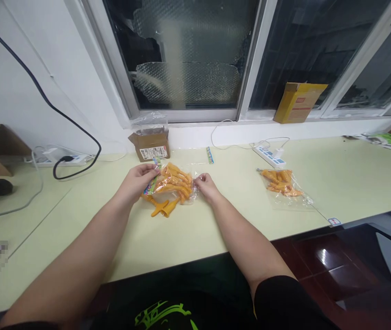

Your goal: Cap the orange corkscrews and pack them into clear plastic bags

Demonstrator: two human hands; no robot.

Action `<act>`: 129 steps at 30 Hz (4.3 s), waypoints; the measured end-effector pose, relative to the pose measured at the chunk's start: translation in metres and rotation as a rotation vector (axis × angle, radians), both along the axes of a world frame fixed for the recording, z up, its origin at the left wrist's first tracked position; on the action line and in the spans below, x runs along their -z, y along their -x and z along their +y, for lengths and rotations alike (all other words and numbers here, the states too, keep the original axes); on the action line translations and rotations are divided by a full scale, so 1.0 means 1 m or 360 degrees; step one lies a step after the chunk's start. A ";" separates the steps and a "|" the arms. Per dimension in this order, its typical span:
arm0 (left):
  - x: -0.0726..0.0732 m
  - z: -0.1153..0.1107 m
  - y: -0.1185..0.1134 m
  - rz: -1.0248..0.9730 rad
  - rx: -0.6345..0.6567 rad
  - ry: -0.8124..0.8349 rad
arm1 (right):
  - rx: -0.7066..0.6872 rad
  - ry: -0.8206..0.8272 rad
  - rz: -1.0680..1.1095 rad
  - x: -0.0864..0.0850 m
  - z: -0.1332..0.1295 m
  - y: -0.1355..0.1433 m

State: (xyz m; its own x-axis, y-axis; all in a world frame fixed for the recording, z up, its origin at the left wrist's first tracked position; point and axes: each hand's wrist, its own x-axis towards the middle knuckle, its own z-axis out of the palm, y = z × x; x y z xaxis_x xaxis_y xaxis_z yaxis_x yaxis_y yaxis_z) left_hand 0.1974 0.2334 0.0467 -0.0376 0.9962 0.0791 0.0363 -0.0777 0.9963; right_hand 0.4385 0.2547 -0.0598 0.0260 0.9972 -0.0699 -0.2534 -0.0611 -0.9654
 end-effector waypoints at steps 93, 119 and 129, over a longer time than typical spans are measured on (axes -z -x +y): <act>0.050 -0.007 0.050 -0.0091 -0.0025 -0.0085 | -0.0219 -0.0065 0.0011 -0.036 -0.008 -0.043; 0.056 -0.011 0.044 -0.0094 0.0093 -0.0170 | -0.0251 -0.0115 -0.0119 -0.037 -0.015 -0.039; 0.053 -0.018 0.045 0.0077 0.0349 -0.0195 | -0.0323 0.0052 0.0025 -0.040 -0.017 -0.038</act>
